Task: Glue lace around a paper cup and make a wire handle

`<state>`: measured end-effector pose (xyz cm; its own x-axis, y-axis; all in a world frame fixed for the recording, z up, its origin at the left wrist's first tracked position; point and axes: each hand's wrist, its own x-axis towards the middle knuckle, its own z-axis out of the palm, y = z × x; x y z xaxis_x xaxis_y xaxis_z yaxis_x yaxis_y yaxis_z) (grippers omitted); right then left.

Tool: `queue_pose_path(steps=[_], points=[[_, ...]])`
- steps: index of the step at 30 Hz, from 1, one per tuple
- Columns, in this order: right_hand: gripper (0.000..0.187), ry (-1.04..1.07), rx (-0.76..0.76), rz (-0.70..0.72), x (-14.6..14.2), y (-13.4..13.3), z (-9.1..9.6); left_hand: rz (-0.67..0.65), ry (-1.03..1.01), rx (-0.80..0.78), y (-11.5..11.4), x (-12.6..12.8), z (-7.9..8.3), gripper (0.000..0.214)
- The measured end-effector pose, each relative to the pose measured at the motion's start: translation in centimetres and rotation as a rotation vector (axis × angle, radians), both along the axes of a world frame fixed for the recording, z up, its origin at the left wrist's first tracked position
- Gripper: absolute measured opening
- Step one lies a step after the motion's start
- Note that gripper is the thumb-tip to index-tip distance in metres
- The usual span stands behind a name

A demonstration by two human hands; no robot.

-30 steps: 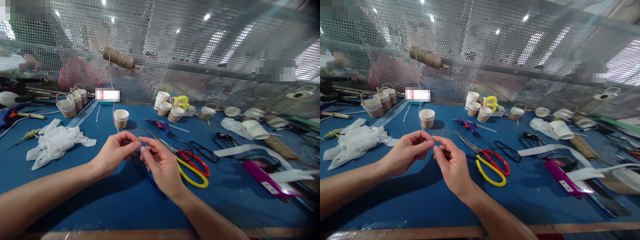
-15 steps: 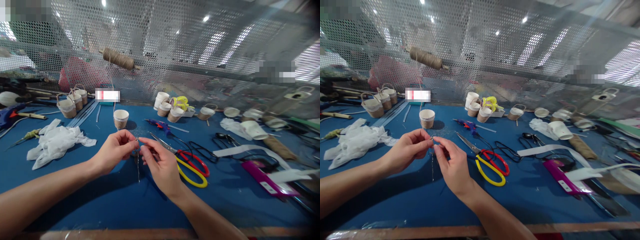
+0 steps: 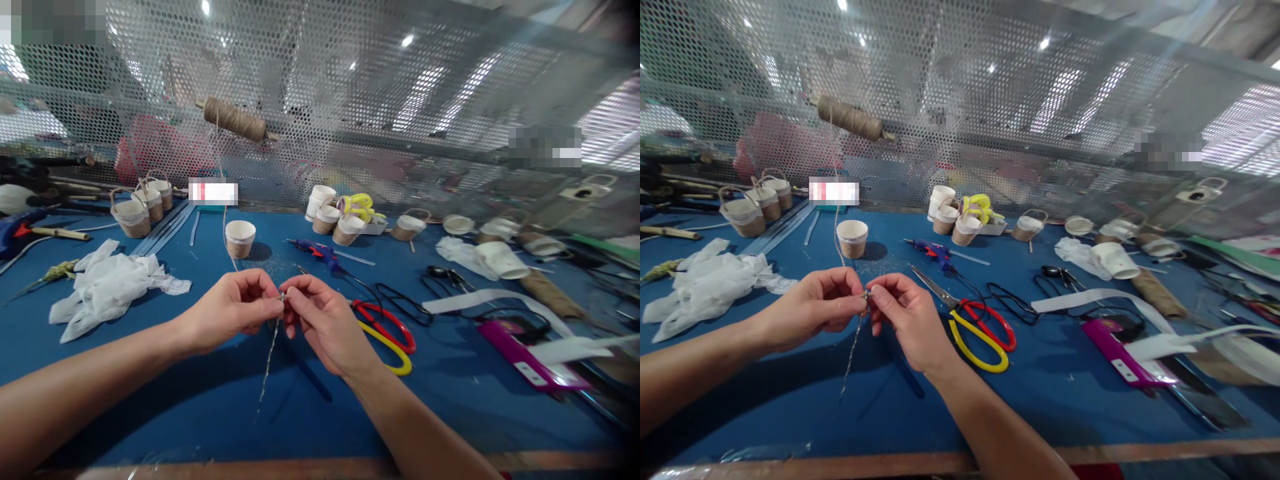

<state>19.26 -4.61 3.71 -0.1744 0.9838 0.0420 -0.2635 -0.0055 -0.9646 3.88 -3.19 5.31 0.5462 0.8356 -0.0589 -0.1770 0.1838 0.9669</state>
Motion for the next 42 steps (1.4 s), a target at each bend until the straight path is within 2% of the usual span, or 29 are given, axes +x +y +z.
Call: queue_pose_path(steps=[4,8,15,23,31,42], points=[[0.019,0.062,-0.062,0.057,-0.2,-0.1,0.0,-0.022,-0.021,-0.021,-0.1,0.1,0.1,0.028],[0.020,0.120,-0.073,0.080,-0.2,-0.2,0.0,0.011,-0.032,-0.039,-0.1,0.1,0.2,0.029],[0.025,0.086,-0.060,0.021,-0.5,-0.4,-0.1,0.030,-0.005,-0.026,-0.2,0.2,0.2,0.029],[0.021,-0.009,-0.003,-0.021,-0.5,-0.6,-0.3,0.094,0.109,0.107,-0.4,0.5,1.1,0.019],[0.020,-0.096,0.028,-0.011,-0.2,-0.4,-0.6,0.112,0.263,0.238,-0.2,0.1,0.6,0.012],[0.022,-0.445,0.130,-0.097,-0.1,-0.9,0.8,0.113,0.525,0.463,0.0,-0.3,0.1,0.015]])
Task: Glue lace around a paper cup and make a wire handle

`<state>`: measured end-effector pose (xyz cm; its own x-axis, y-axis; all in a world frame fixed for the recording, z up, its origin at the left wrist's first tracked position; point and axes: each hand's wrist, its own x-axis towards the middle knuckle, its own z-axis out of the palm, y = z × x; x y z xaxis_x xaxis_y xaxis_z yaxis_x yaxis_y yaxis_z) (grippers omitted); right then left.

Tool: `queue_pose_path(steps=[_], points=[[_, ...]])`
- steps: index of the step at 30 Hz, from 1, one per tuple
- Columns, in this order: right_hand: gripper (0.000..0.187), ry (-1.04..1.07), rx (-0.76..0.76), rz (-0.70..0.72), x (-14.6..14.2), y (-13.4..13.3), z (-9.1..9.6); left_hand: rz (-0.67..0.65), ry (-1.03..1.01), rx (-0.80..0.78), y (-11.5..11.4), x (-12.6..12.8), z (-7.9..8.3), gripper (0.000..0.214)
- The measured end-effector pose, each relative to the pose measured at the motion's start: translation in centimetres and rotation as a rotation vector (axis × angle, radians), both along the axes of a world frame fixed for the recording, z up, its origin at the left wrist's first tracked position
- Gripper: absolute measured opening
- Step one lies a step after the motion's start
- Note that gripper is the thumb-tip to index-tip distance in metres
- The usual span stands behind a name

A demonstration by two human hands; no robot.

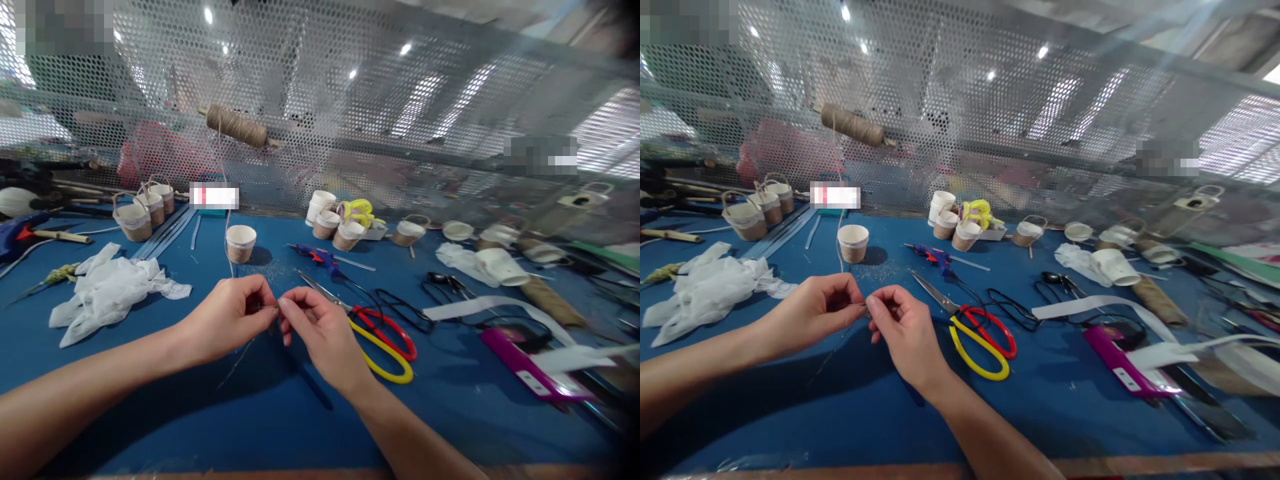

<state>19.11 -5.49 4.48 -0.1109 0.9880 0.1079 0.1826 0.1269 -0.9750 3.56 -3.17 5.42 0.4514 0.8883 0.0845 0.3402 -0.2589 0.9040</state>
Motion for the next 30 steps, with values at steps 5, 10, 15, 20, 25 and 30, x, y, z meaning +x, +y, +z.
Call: queue_pose_path(steps=[5,10,15,20,25,30], points=[[0.021,-0.065,0.067,-0.053,-0.2,-0.1,-0.2,0.008,0.054,0.045,-0.1,0.2,0.1,0.013],[0.020,-0.043,0.085,-0.077,0.0,0.1,-0.4,-0.028,-0.009,-0.004,0.2,0.1,0.2,0.013],[0.019,-0.004,0.110,-0.092,0.4,0.3,-0.3,-0.086,-0.148,-0.234,0.8,-0.2,0.9,0.023],[0.018,0.002,0.139,-0.063,0.2,0.0,-0.1,-0.255,-0.275,-0.546,1.2,-0.5,0.7,0.029],[0.018,-0.011,0.168,-0.022,0.1,0.1,-0.2,-0.291,-0.287,-0.544,1.3,-0.7,0.2,0.023],[0.017,-0.045,0.167,-0.047,0.2,0.1,-0.4,-0.241,-0.172,-0.386,1.0,-0.3,0.4,0.020]])
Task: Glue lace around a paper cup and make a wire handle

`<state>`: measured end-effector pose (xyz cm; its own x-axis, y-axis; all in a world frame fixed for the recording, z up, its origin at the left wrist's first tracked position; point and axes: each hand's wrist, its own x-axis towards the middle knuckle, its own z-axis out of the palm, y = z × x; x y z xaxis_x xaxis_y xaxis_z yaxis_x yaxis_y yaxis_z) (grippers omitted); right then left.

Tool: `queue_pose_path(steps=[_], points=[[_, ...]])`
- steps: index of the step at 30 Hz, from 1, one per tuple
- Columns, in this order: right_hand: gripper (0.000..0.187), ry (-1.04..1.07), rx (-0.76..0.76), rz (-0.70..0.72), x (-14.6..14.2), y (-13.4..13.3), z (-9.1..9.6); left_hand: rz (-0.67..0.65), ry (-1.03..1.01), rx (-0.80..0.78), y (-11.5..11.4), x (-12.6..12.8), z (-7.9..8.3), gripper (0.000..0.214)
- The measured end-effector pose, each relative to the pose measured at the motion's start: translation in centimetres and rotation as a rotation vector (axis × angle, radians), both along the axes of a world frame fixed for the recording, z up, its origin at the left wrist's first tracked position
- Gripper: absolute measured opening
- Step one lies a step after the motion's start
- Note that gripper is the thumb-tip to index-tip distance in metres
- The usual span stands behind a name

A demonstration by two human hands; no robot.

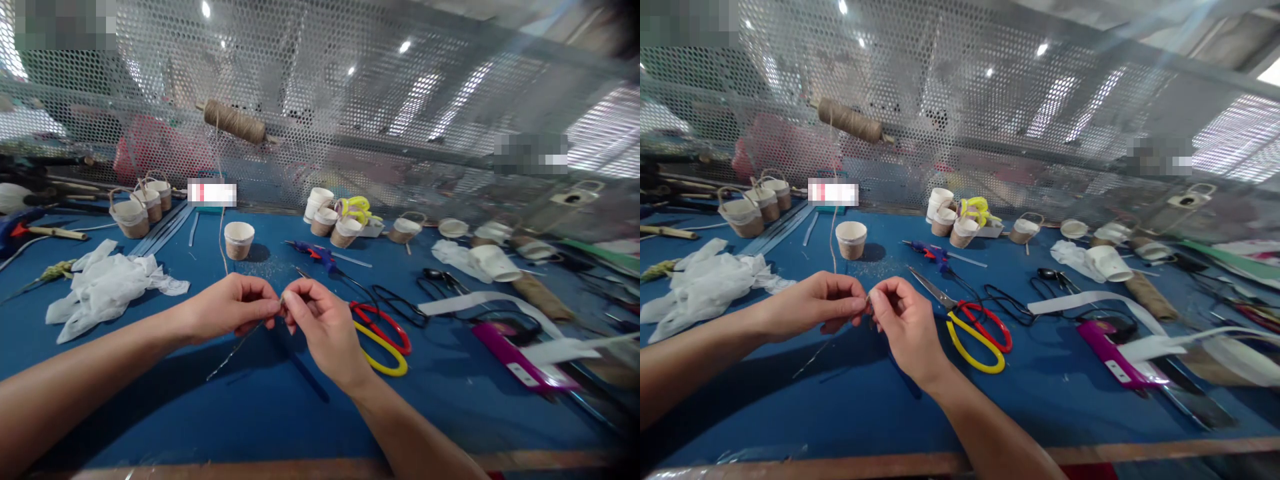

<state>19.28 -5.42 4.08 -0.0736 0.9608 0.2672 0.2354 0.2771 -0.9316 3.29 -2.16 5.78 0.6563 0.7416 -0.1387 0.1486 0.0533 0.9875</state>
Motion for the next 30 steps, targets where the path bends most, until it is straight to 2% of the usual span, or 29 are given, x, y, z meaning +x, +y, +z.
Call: queue_pose_path(steps=[8,16,30], points=[[0.019,0.106,-0.123,-0.021,-0.11,0.24,0.15,0.101,0.107,0.203,-0.36,0.24,0.27,0.020],[0.020,0.072,-0.118,-0.055,-0.09,0.19,0.38,0.131,0.144,0.381,-0.51,0.33,-0.03,0.021],[0.018,0.019,-0.081,-0.034,0.00,-0.01,0.41,0.122,0.226,0.487,-0.56,0.34,-0.34,0.021]])
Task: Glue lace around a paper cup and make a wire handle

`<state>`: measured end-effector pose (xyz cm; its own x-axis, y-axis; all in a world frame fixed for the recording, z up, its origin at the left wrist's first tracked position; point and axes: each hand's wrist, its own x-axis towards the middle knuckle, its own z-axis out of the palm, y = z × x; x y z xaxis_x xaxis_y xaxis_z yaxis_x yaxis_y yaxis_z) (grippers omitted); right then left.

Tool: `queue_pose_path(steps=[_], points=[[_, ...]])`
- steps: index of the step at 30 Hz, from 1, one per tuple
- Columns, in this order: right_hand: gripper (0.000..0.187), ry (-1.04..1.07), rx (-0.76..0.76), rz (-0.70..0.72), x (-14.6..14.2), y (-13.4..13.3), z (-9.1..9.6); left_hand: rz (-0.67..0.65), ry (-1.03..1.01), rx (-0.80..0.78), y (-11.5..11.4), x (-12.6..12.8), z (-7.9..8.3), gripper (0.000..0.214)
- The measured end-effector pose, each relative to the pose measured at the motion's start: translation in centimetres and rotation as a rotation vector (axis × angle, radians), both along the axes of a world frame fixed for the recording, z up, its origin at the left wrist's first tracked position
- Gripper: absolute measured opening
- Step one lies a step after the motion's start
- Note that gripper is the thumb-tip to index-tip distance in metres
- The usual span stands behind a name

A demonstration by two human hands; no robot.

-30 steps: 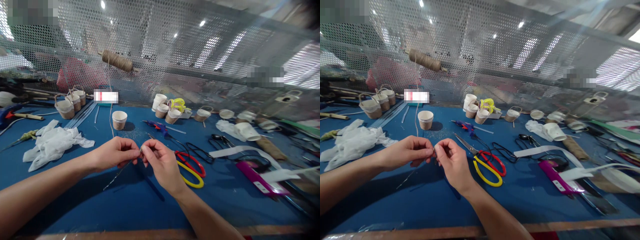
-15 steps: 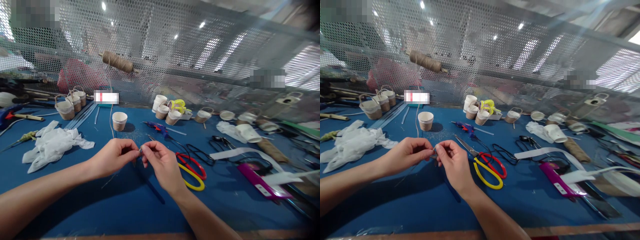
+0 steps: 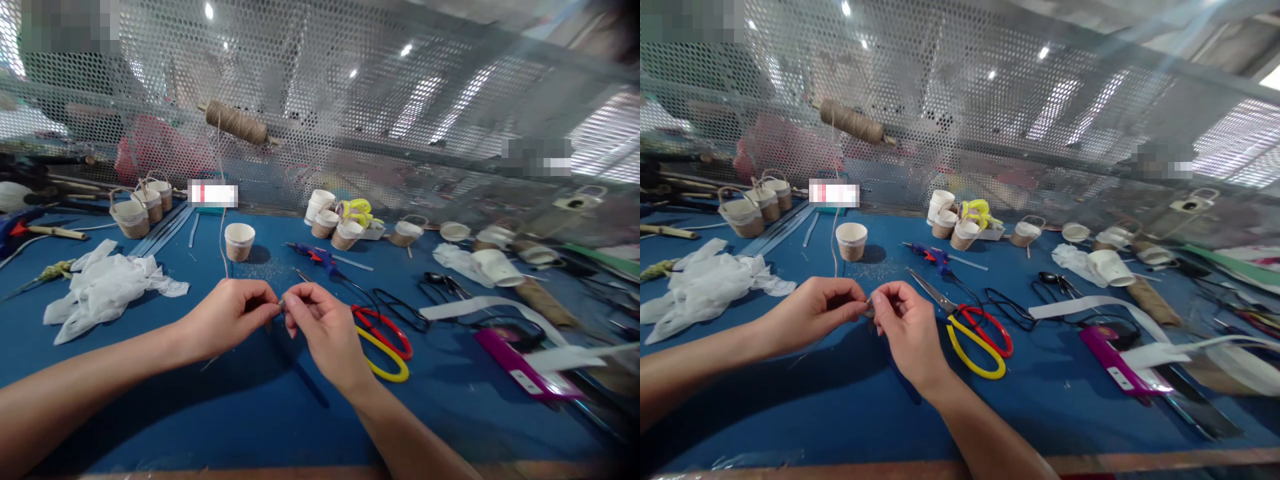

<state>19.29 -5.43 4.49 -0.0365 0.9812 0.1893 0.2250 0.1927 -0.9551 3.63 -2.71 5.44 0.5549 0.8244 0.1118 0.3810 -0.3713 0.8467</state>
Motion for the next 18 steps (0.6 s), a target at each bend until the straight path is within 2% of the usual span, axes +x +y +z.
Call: queue_pose_path(steps=[5,13,18], points=[[0.019,0.042,0.008,0.007,-0.08,0.01,0.00,0.013,-0.024,-0.005,-0.05,0.00,0.16,0.021],[0.017,0.108,0.001,0.049,0.09,0.24,-0.64,-0.005,-0.135,-0.197,0.08,-0.04,0.76,0.017],[0.018,0.081,0.031,0.043,0.09,0.17,-0.50,-0.011,-0.164,-0.249,0.13,-0.13,0.81,0.017]])
